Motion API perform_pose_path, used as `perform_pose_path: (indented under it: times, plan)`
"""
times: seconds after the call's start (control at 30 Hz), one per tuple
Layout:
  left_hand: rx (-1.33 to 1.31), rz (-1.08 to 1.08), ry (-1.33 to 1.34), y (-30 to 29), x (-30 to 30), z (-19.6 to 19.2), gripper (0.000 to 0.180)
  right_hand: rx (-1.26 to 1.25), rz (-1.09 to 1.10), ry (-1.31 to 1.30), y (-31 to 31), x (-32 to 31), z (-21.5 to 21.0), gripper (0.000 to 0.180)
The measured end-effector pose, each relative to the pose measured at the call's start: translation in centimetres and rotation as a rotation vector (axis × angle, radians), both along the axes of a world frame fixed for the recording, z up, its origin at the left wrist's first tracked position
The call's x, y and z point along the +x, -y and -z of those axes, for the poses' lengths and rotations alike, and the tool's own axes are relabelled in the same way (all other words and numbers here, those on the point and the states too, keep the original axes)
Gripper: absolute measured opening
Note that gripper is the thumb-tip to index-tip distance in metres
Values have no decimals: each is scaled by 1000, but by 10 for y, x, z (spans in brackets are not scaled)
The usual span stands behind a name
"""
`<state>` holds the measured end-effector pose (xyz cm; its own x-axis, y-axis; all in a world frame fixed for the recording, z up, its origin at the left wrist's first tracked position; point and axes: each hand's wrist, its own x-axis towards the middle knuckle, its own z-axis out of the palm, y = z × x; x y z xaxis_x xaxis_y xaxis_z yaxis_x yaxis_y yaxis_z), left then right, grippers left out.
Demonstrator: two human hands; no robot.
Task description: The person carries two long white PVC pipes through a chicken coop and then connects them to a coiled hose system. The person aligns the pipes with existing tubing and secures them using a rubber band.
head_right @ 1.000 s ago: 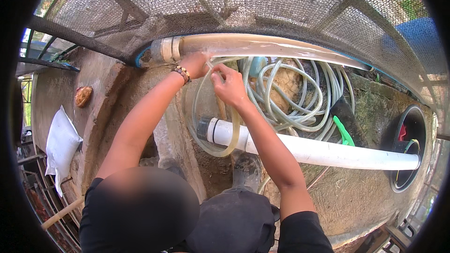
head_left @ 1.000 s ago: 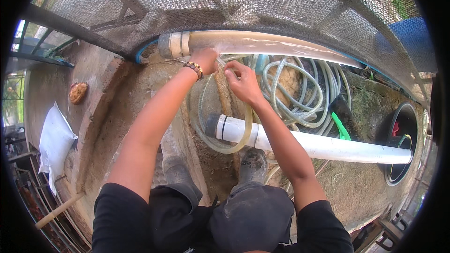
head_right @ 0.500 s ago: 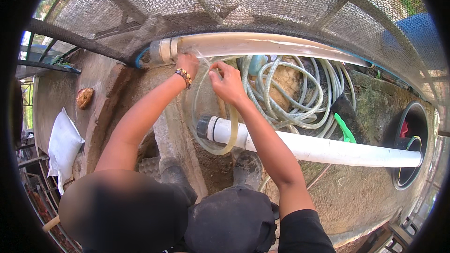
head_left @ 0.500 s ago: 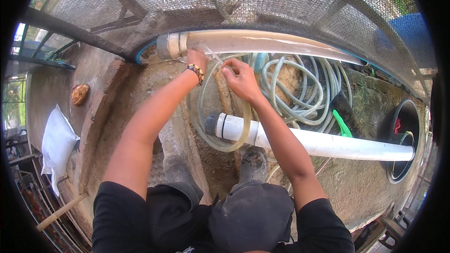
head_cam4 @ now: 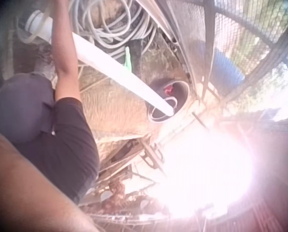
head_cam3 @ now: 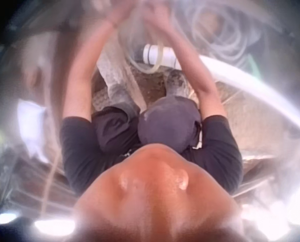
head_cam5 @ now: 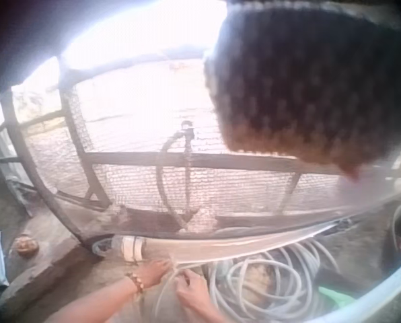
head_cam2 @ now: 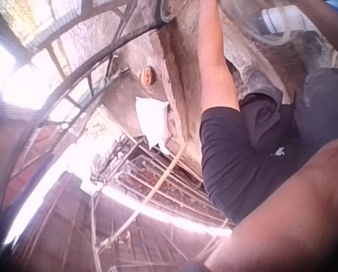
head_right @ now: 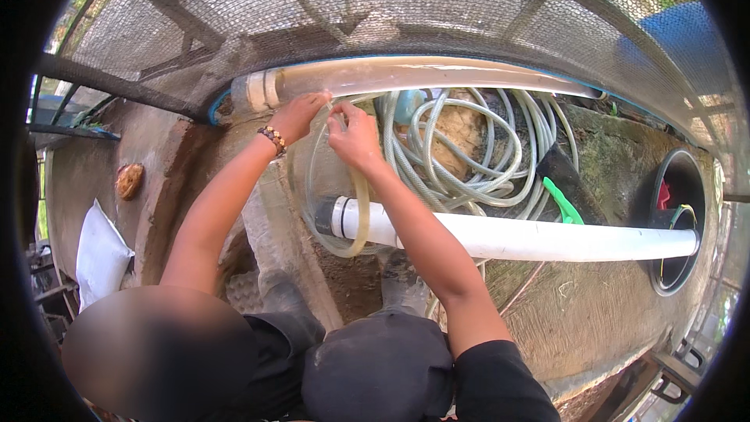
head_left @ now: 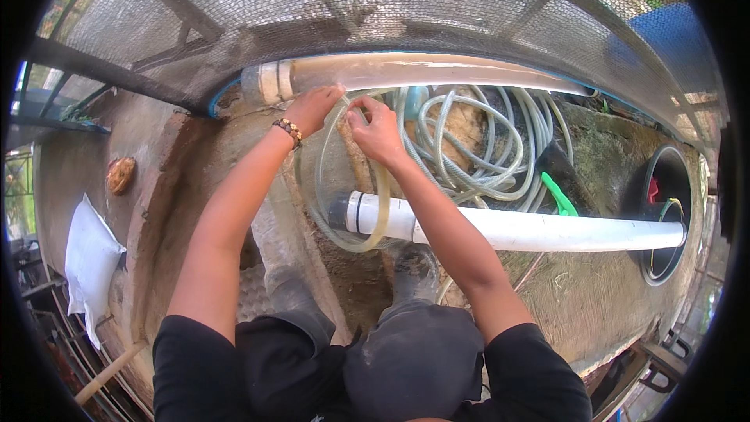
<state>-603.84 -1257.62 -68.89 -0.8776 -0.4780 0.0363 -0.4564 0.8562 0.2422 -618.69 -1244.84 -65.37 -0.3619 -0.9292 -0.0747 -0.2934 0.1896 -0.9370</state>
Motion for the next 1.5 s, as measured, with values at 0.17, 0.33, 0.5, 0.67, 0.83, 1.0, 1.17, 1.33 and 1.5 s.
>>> perform_pose_path:
  times: [0.17, 0.33, 0.5, 0.67, 0.83, 1.0, 1.17, 1.33, 1.5]
  plan:
    - [157, -23, -18, -8, -35, 0, 47, 5, 258, -31, -7, -5, 11, 20]
    - [73, -35, -90, -15, -72, 6, 37, 17, 594, 192, -19, -28, 21, 17]
    - [-162, -205, 63, -7, -93, 12, 10, -37, 679, 244, -28, -27, 23, 17]
    - [-194, -154, -4, 1, -79, 12, 15, -3, 257, 155, -19, -1, 9, 16]
    - [-208, -187, 61, 1, -43, 13, 14, 36, 422, 310, -12, -11, 6, 21]
    - [-131, -169, 39, -5, -50, 10, 9, 115, 310, 270, -18, -14, 5, 23]
    - [249, -15, -228, -10, -90, 3, 30, 48, 283, 256, -26, -16, -7, 18]
    - [229, -143, -43, -9, -89, -4, 40, 7, 278, 333, -31, -21, -6, 18]
    - [5, -208, 25, 2, -50, -3, 24, -61, 225, 387, -22, 2, -13, 19]
